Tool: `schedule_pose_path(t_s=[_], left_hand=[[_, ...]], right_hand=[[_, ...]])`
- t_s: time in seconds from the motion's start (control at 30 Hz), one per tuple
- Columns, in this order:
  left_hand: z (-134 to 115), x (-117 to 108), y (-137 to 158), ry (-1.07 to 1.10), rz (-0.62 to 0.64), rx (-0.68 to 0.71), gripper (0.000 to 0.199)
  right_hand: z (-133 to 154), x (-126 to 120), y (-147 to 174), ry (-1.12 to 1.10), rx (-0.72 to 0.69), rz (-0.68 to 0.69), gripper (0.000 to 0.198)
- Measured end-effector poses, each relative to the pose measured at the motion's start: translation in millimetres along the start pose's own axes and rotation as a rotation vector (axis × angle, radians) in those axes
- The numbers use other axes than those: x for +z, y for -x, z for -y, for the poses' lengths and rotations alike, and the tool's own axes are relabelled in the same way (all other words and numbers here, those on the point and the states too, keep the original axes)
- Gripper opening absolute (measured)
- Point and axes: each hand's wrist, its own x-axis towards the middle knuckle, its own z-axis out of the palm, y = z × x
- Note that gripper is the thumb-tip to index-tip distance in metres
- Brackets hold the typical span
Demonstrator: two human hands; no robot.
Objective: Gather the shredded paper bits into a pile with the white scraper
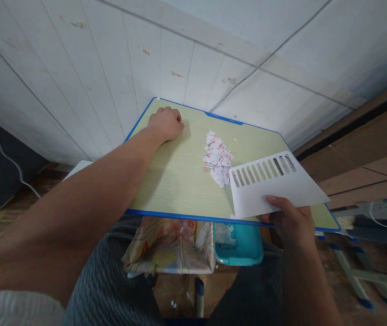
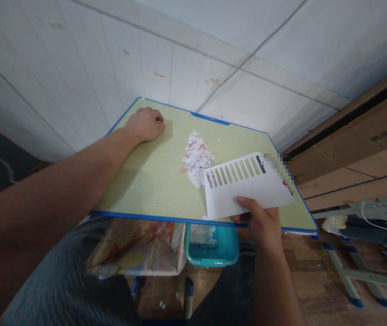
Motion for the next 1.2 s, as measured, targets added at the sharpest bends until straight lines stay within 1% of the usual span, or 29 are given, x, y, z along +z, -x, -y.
schedule_pose_path(t_s=[0.07, 0.23, 0.33, 0.47, 0.63, 0.8, 0.87, 0.97, 1.07, 1.13, 1.2], left_hand=[[-1, -1, 1, 0.000, 0.002, 0.002, 0.042], [-1, -3, 1, 0.005, 0.004, -0.005, 0.041], [0, -2, 0, 0.023, 0.003, -0.008, 0.039], [4, 0, -3, 0.069, -0.011, 0.007, 0.043], [6, -1, -6, 0.063, 0.017, 0.029, 0.046], [5, -4, -5, 0.002, 0.017, 0.021, 0.041], [5, -4, -4, 0.016, 0.010, 0.002, 0.041], [5, -5, -3, 0.021, 0.000, -0.016, 0.042], [4, -5, 1, 0.014, 0.000, -0.021, 0.041], [3, -5, 2, 0.003, -0.002, -0.019, 0.040], [2, -4, 3, -0.005, -0.004, -0.013, 0.039]], right_hand=[[0, 1, -2, -0.034, -0.010, 0.015, 0.027], [3, 4, -2, -0.086, -0.020, -0.009, 0.034], [1, 1, -1, -0.031, -0.003, 0.049, 0.029], [-4, -6, -2, 0.041, 0.014, 0.145, 0.031], [-6, -8, -4, 0.012, 0.025, 0.107, 0.031], [1, -1, -4, -0.055, 0.014, 0.164, 0.029], [3, 2, -6, -0.083, 0.005, 0.140, 0.028], [0, 3, -10, -0.110, -0.036, 0.035, 0.032], [-3, 9, -14, -0.059, -0.086, -0.049, 0.034], [-3, 19, -15, -0.001, -0.116, -0.072, 0.035], [0, 36, -17, 0.040, -0.150, -0.060, 0.037]])
